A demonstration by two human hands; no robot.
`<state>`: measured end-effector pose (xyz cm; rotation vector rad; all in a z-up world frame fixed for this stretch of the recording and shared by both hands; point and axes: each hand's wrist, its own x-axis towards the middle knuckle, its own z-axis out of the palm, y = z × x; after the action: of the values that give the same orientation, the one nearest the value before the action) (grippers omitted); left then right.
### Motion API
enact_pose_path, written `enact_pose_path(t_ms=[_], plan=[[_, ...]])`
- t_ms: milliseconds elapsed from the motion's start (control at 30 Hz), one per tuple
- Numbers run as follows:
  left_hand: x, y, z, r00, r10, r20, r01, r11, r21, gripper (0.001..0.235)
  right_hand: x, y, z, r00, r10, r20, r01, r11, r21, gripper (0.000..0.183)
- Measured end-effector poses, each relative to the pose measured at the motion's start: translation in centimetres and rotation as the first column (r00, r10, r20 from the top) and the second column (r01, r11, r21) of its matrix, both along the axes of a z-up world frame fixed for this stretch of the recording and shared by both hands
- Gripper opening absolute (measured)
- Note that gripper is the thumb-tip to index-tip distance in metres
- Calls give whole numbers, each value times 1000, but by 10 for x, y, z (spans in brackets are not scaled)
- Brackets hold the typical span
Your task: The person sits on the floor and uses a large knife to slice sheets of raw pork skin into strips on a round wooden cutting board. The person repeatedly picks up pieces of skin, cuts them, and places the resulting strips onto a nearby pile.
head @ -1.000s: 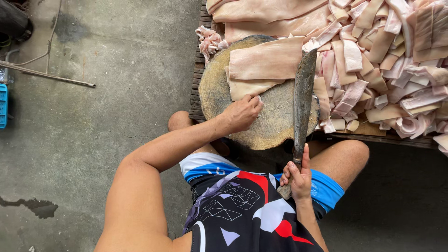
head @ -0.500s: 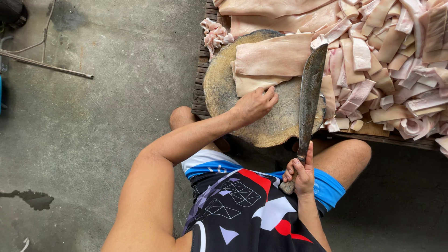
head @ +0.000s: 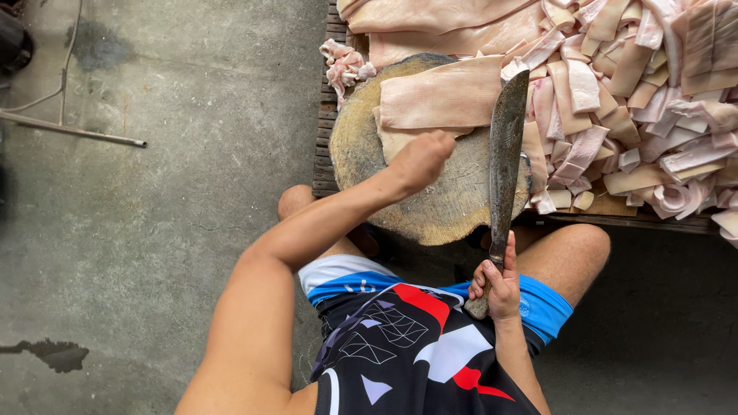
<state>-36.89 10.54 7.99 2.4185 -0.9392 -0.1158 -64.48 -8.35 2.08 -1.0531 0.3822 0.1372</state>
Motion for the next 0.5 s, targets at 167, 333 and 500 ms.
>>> enact_pose_path(t_ms=[167,333,500], plan=[[39,61,67,834,242,-496,-449,819,-357,8,0,-2,0,1000,-5,-6,5,998,57,79],[128,121,37,860,502,-86,-465,704,-537,7,2,-4,1,1000,8,-28,-6,998,68,80],[180,141,-30,868,454,203,-420,888,-188,23,1,-2,4,999,-13,-36,16,996,91,81]])
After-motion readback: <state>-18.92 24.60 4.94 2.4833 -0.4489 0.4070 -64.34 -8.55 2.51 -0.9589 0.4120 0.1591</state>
